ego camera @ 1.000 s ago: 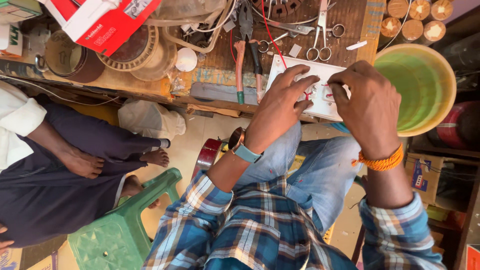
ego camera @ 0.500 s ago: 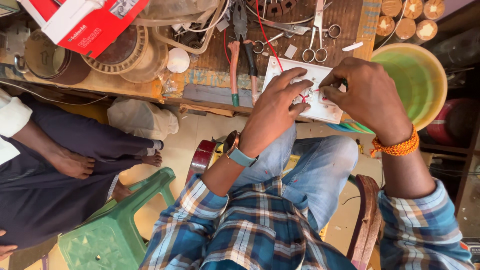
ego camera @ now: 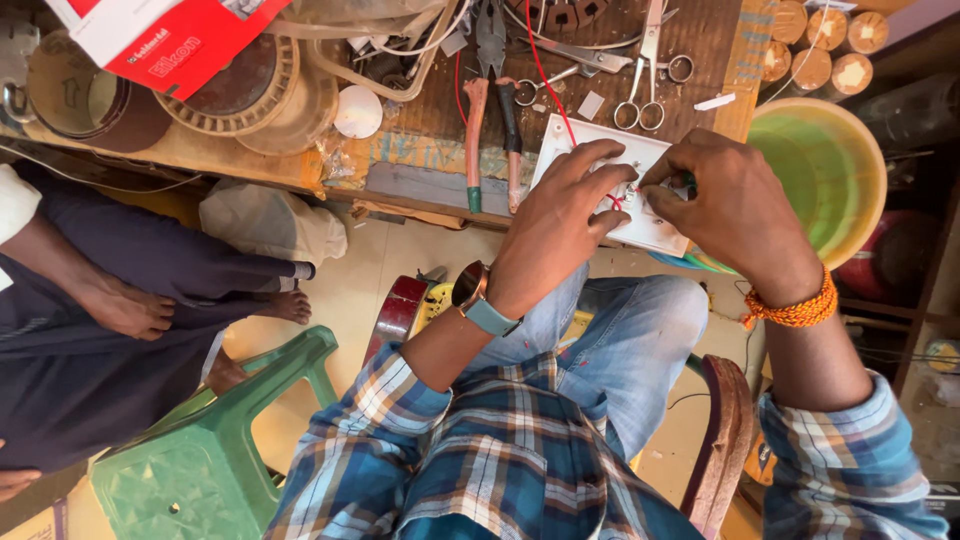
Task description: The person strips and twists red and blue wires, then uses a screwdriver to secure them into terminals on a white electrical board. They repeat the process for multiple wires, tightening each connection.
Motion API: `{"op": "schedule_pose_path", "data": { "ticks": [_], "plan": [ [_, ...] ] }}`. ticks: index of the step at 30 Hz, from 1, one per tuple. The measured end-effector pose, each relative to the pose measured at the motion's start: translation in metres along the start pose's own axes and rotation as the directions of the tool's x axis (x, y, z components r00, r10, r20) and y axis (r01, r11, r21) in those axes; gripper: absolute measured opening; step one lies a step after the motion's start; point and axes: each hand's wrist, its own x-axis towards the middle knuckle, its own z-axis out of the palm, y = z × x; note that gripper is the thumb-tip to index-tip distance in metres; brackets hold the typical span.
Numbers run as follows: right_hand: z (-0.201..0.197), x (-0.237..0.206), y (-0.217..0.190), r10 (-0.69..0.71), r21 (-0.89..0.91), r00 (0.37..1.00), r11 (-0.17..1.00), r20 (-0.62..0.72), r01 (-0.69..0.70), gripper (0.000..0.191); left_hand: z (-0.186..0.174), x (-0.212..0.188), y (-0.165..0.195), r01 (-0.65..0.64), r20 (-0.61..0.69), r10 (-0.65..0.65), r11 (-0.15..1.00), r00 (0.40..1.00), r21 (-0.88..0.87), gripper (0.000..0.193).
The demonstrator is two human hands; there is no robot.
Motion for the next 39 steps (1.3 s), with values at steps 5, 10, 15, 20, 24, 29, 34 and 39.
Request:
{"op": "schedule_pose_path", "data": {
  "ticks": [5, 10, 15, 20, 24, 29, 34, 39],
  "plan": [
    [0.004, 0.000, 0.002, 0.042, 0.043, 0.999, 0.998, -0.002, -0.042, 0.024, -0.001, 0.000, 0.001, 0.019, 0.003, -0.019, 1.000, 1.000, 0.018, 0.039],
    [0.011, -0.003, 0.004, 0.050, 0.100, 0.997, 0.994, -0.053, -0.045, 0.021, -0.002, 0.000, 0.001, 0.000, 0.003, 0.000, 1.000, 1.000, 0.029, 0.036],
    [0.018, -0.004, 0.006, 0.028, 0.102, 0.992, 0.995, -0.125, -0.015, 0.020, -0.001, -0.002, -0.001, 0.021, -0.003, -0.021, 0.999, 1.000, 0.031, 0.034],
    [0.020, -0.001, 0.004, 0.043, 0.067, 0.997, 0.997, -0.066, -0.039, 0.019, -0.005, -0.004, -0.006, -0.034, -0.013, 0.034, 0.999, 0.999, 0.033, 0.035],
    [0.007, 0.001, -0.009, -0.061, 0.085, 0.997, 0.994, -0.047, 0.065, 0.018, -0.009, -0.004, -0.006, -0.033, -0.002, 0.033, 0.999, 0.999, 0.021, 0.036],
    [-0.017, -0.032, -0.033, -0.044, 0.320, 0.953, 0.936, -0.301, 0.144, 0.023, -0.013, -0.006, -0.005, -0.002, 0.012, 0.002, 1.000, 1.000, -0.002, 0.042],
    [0.008, -0.038, -0.032, -0.009, 0.588, 0.792, 0.665, -0.611, 0.461, 0.041, -0.012, -0.008, -0.003, -0.027, -0.012, 0.027, 1.000, 1.000, 0.005, 0.048],
    [0.042, -0.016, -0.025, -0.130, 0.360, 0.765, 0.824, -0.631, 0.437, 0.028, -0.015, -0.007, -0.001, -0.018, -0.024, 0.019, 1.000, 1.000, 0.008, 0.039]
  ]
}}
